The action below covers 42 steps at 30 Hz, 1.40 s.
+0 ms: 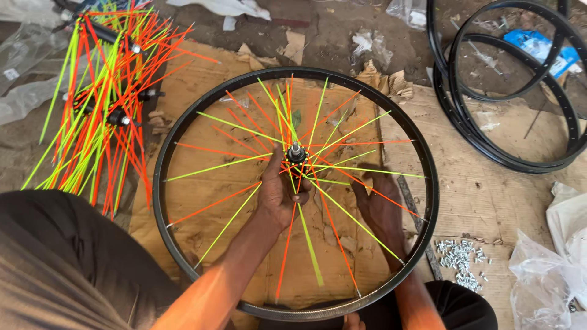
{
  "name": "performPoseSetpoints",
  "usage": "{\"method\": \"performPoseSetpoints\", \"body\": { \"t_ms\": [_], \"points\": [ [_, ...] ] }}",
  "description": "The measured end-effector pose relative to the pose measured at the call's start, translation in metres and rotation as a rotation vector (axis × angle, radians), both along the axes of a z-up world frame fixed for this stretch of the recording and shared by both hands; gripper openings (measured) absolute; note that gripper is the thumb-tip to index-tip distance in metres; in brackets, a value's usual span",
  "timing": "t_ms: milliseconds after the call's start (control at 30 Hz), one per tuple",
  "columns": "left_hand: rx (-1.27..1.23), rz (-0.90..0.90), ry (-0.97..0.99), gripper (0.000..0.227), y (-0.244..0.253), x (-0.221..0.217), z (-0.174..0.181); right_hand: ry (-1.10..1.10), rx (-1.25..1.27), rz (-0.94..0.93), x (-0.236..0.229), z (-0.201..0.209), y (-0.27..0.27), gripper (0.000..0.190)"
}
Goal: The person is assembling a bicycle wheel by inserting colorful spokes into the rim and hub. They are seated on the floor, methodically threading each spoke and securing it with a nipple.
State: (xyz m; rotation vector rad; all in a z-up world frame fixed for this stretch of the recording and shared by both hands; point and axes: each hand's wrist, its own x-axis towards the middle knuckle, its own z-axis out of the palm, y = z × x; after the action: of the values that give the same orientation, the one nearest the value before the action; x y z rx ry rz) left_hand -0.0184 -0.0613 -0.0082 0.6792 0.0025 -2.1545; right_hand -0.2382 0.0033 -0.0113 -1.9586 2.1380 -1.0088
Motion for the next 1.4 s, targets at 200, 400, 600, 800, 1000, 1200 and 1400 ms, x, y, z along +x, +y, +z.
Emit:
{"method": "performPoseSetpoints", "body": {
  "t_ms": [200, 400, 600, 800, 1000, 1200, 1400],
  "points": [
    [0.046, 0.017, 0.069, 0.032, -0.012, -0.012, -0.008, -0.609, 0.534, -0.188, -0.005, -0.034, 0.007, 0.054],
    [0.012, 0.045, 0.033, 0.022, 0.006, -0.013, 0.005, -1.328, 0.762, -0.031, 0.047, -0.023, -0.006, 0.072],
    [-0.042, -0.045, 0.105, 0.021, 0.009, -0.011, 0.038, -1.563, 0.677, -0.185, 0.053, -0.024, -0.046, 0.058],
    [-0.099, -0.022, 0.1, 0.026, -0.003, -0.013, 0.058, -1.674, 0.63, 0.018, 0.025, -0.011, -0.073, 0.032],
    [-0.015, -0.031, 0.062, 0.038, 0.014, 0.018, 0.044, -1.903, 0.572, -0.191, 0.072, -0.036, -0.055, 0.019],
    [0.048, -0.093, 0.021, 0.034, 0.018, 0.03, 0.02, -1.924, 0.547, -0.095, 0.071, -0.042, -0.038, 0.014],
    [-0.065, -0.095, 0.071, 0.028, 0.012, 0.026, 0.02, -1.604, 0.639, -0.155, 0.067, -0.027, -0.053, 0.022]
  ]
}}
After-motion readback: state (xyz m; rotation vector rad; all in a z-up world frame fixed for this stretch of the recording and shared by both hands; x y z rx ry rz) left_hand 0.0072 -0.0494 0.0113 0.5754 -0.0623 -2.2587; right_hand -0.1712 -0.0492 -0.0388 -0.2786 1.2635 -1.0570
